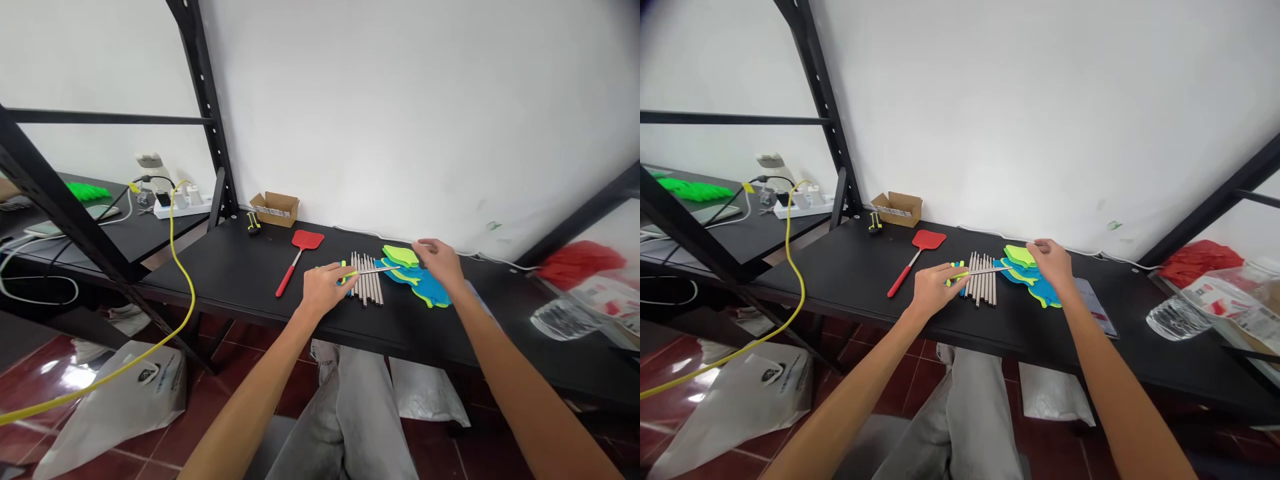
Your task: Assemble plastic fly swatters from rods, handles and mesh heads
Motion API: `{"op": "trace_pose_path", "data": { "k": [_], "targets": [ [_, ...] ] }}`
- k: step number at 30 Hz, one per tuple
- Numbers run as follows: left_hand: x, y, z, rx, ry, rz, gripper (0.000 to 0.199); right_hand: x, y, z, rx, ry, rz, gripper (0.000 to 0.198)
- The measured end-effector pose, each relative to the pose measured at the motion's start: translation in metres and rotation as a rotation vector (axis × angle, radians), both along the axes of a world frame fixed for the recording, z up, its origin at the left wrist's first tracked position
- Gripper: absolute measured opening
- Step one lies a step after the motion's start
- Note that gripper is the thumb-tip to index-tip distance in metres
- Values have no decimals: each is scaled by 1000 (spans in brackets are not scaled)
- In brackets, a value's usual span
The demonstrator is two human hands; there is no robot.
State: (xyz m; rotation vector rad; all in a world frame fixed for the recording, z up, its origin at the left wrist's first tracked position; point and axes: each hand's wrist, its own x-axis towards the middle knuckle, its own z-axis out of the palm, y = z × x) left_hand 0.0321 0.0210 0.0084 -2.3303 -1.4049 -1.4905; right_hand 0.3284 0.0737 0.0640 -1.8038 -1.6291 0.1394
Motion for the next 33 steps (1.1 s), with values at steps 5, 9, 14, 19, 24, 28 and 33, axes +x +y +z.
{"op": "trace_pose_path", "data": {
  "k": [5, 9, 14, 19, 24, 28, 33],
  "targets": [
    [0, 0, 0, -2, 4, -16, 26, 0, 41, 2, -276, -216, -68, 89],
    [0, 0, 0, 13, 13, -9, 26, -12, 57, -9, -411, -325, -92, 97],
    [1, -1, 1, 6, 25, -8, 27, -27, 66, -16, -511, -430, -104, 75],
    [1, -1, 3, 6, 34, -23, 28, -33, 69, -17, -474, -547, -71, 55],
    [2, -2, 3, 10, 43, -20, 28, -42, 67, -13, -518, -631, -6, 40],
    [2, -2, 3, 1, 38, -24, 28, -51, 66, -10, -515, -674, 42, 36],
    [2, -3, 4, 3, 36, -26, 29, -57, 67, -10, -517, -724, 68, 36]
  ]
}}
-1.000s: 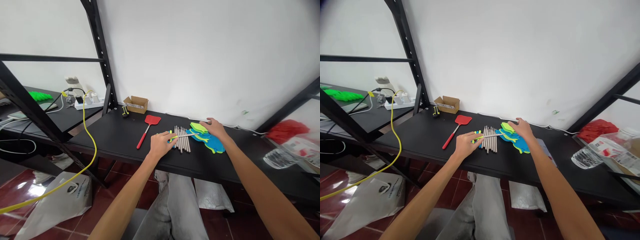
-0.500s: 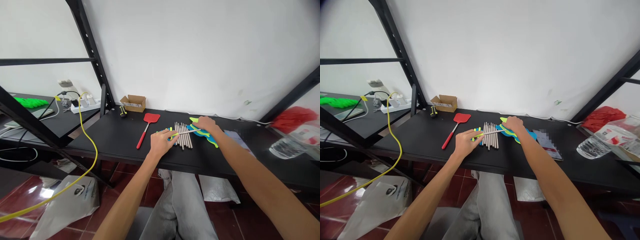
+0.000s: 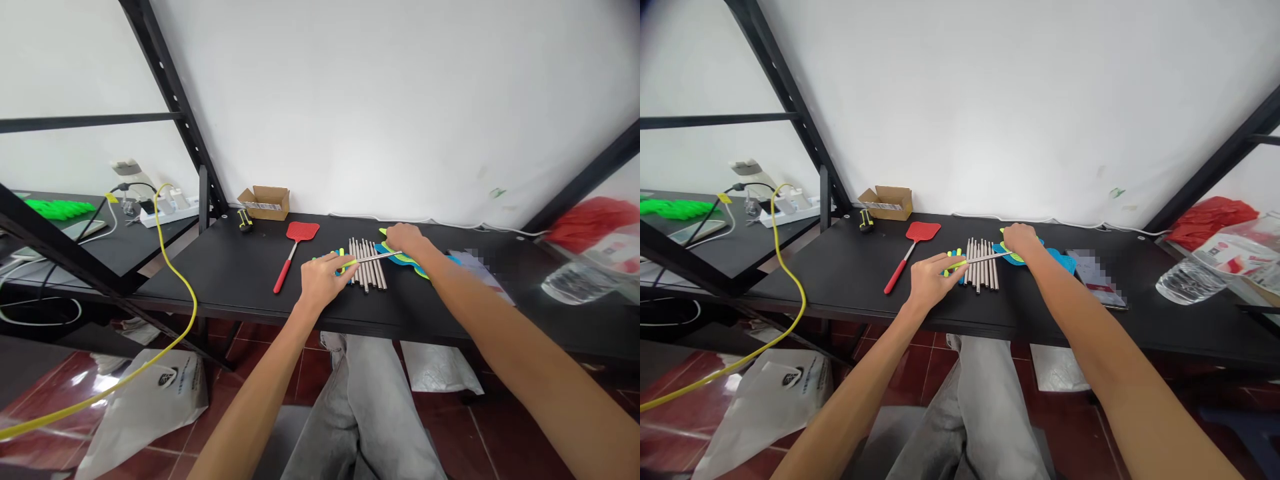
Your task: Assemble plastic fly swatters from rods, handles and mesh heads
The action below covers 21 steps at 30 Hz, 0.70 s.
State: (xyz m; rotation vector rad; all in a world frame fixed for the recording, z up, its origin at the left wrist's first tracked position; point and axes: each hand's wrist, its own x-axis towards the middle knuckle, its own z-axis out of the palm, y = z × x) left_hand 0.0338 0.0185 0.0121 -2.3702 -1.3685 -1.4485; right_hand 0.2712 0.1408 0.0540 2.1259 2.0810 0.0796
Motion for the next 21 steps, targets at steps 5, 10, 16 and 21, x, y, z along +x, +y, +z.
{"op": "trace_pose_path", "data": {
  "k": [5, 10, 16, 21],
  "targets": [
    [0, 0, 0, 19, -9, -1, 28, -8, -5, 2, 21, -95, 52, 31],
    [0, 0, 0, 34, -26, -4, 26, -15, -10, 7, 31, -144, 86, 27],
    [-1, 0, 0, 53, -41, -1, 25, -18, -11, 5, 109, -152, 72, 28],
    [-1, -1, 0, 62, -41, 6, 24, -12, -10, 8, 135, -120, 29, 26]
  ]
}}
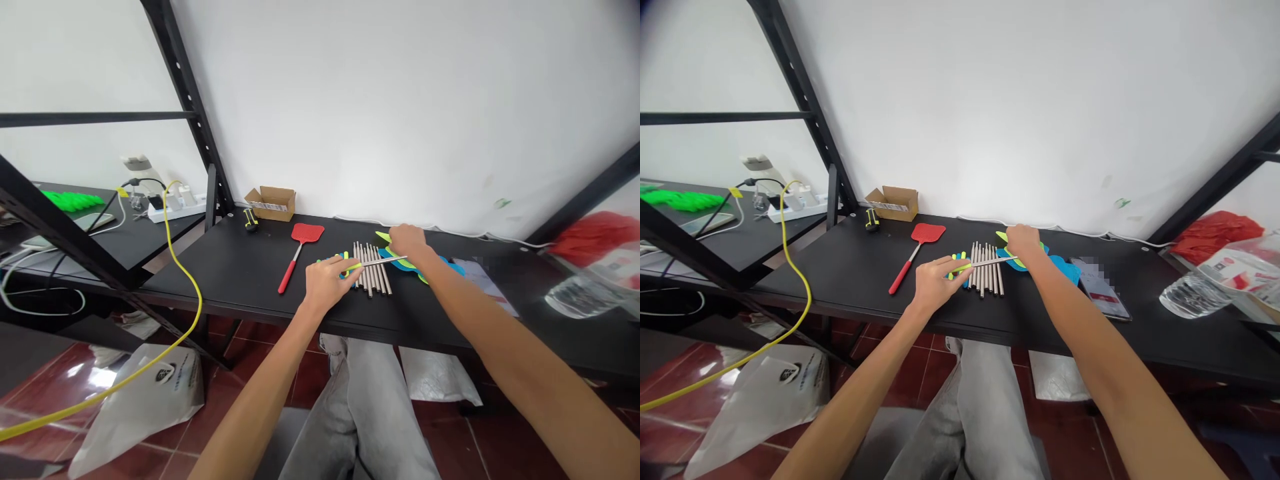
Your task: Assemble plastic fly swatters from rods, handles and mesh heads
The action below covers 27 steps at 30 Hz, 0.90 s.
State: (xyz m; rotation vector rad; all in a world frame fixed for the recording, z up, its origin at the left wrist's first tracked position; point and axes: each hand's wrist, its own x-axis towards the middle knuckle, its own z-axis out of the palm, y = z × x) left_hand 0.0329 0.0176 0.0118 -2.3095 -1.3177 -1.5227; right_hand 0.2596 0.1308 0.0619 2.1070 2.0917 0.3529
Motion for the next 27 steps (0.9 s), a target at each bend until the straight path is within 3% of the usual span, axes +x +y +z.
{"op": "trace_pose_path", "data": {
  "k": [3, 7, 11, 14, 19, 23, 27],
  "targets": [
    [0, 0, -1, 3, -1, -1, 24, 9, -1, 10, 42, 40, -6, 27],
    [-1, 1, -3, -2, -8, 5, 24, 24, -11, 27, 210, 139, -6, 27],
    [-2, 1, -2, -10, -26, 12, 25, 40, -33, 33, 484, 504, -11, 27],
    [-2, 0, 0, -19, -38, 9, 25, 45, -53, 20, 598, 942, 14, 31],
    [-2, -2, 3, -15, -52, 9, 23, 36, -88, -25, 501, 1750, -71, 33],
    [-4, -3, 2, -6, -40, -7, 21, 24, -117, -49, 432, 2009, -111, 39],
    [-5, -5, 3, 3, -22, -23, 22, 17, -133, -57, 504, 2115, -102, 46]
  ]
}}
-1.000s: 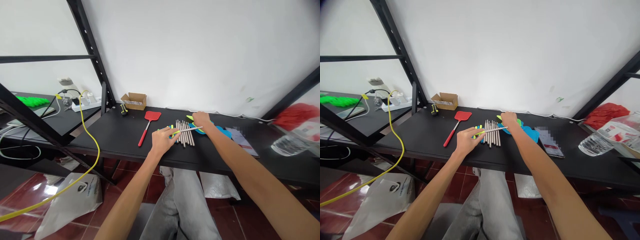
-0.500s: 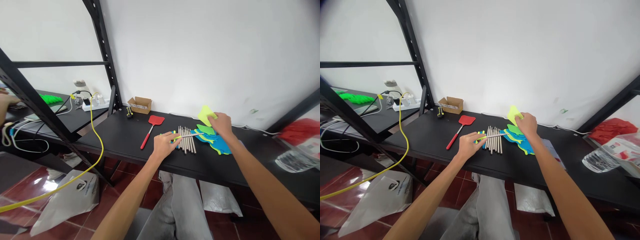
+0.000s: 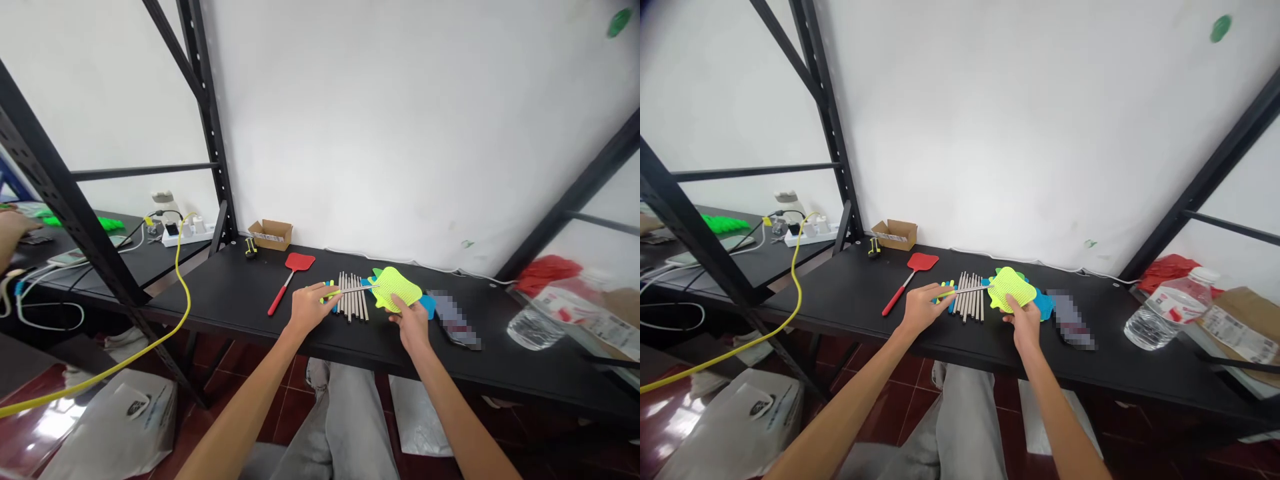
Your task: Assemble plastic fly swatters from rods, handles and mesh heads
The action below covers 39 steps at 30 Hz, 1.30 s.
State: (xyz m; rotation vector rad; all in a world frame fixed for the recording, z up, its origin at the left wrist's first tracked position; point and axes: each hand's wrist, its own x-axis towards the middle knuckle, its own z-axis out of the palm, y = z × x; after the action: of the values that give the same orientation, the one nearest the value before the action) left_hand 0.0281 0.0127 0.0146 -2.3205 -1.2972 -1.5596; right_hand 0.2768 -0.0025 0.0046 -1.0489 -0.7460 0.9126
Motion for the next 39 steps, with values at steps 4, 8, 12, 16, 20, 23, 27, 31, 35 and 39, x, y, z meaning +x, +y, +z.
{"op": "trace_pose_path", "data": {
  "k": [4, 8, 12, 16, 20, 23, 27, 31, 35, 39],
  "targets": [
    [-1, -1, 1, 12, 30, 4, 23, -2, -3, -4, 42, 24, -10, 44],
    [-2, 0, 1, 5, 66, -5, 22, -3, -4, -7, 60, 59, -29, 40],
    [-2, 2, 1, 7, 72, -9, 22, -4, -3, -8, 59, 49, -39, 40],
    [-1, 1, 2, -6, 83, -28, 21, -3, -4, -9, 62, 42, -56, 40],
    [-1, 0, 3, -1, 88, -23, 20, -4, -7, -9, 73, 58, -74, 43],
    [-1, 0, 2, 8, 94, -24, 19, -5, -7, -10, 77, 65, -87, 44],
    [-2, 1, 2, -4, 115, -35, 20, -5, -6, -10, 94, 123, -132, 45],
    [-1, 0, 3, -19, 118, -73, 21, -3, -7, -7, 124, 214, -156, 43],
    [-1, 0, 2, -26, 107, -117, 22, -3, -10, -2, 128, 303, -173, 42],
    [-1, 1, -1, -39, 105, -128, 24, -3, -11, -1, 127, 289, -175, 42]
  ]
}}
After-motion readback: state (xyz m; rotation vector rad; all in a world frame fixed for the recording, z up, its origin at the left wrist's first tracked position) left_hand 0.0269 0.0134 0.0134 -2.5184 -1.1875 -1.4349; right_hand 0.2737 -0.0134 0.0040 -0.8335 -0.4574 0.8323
